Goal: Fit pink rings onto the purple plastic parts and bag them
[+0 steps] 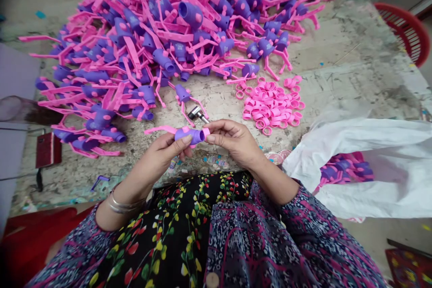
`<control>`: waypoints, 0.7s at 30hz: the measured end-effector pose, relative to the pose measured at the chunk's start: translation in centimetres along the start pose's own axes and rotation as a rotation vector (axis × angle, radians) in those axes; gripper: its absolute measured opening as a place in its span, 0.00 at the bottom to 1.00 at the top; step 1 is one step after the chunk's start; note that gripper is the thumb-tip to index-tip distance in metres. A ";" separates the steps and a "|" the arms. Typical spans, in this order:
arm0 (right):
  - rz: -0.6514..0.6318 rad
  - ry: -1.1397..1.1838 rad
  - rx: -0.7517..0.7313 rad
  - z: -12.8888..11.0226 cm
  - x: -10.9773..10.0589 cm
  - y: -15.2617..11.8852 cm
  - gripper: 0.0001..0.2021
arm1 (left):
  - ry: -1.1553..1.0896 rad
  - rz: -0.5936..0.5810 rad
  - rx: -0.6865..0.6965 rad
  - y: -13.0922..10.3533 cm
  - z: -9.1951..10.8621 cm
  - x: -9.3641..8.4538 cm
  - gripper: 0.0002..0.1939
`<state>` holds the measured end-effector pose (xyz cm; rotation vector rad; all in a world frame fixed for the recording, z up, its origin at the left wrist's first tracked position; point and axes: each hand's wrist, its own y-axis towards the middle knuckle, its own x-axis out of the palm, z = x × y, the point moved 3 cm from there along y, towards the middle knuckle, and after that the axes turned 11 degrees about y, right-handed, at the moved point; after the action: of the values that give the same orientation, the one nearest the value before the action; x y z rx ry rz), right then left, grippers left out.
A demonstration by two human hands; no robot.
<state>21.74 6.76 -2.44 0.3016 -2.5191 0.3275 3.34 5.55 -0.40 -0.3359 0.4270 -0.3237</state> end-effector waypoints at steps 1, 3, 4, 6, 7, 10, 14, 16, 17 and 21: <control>-0.004 -0.004 -0.004 0.1 0.0 0.0 0.10 | 0.016 0.008 -0.005 0.0 -0.1 0.0 0.19; -0.010 -0.015 -0.012 0.2 0.0 0.1 0.10 | 0.046 0.027 -0.016 0.0 -0.1 0.0 0.19; -0.010 -0.021 -0.017 0.3 -0.1 0.1 0.10 | 0.057 0.033 -0.023 0.0 -0.2 0.0 0.19; -0.009 -0.032 -0.031 0.4 -0.1 0.2 0.10 | 0.065 0.036 -0.036 0.0 -0.2 0.1 0.20; -0.011 -0.037 -0.039 0.4 -0.1 0.3 0.10 | 0.062 0.033 -0.043 0.0 -0.2 0.2 0.20; -0.029 -0.049 -0.052 0.5 -0.1 0.4 0.10 | 0.039 0.016 -0.061 0.0 -0.3 0.2 0.21; -0.050 -0.069 -0.049 0.5 0.0 0.4 0.10 | 0.012 -0.007 -0.089 0.1 -0.4 0.3 0.22; -0.049 -0.085 -0.053 0.5 0.0 0.3 0.10 | 0.010 -0.005 -0.089 0.1 -0.3 0.3 0.21; -0.047 -0.095 -0.057 0.5 0.0 0.3 0.10 | 0.007 -0.002 -0.089 0.1 -0.2 0.3 0.21; -0.046 -0.119 -0.075 0.5 -0.1 0.2 0.10 | -0.013 0.015 -0.090 0.0 -0.2 0.5 0.20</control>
<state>21.54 6.78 -2.91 0.3582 -2.6290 0.2014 3.67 5.36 -0.71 -0.4222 0.4324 -0.2877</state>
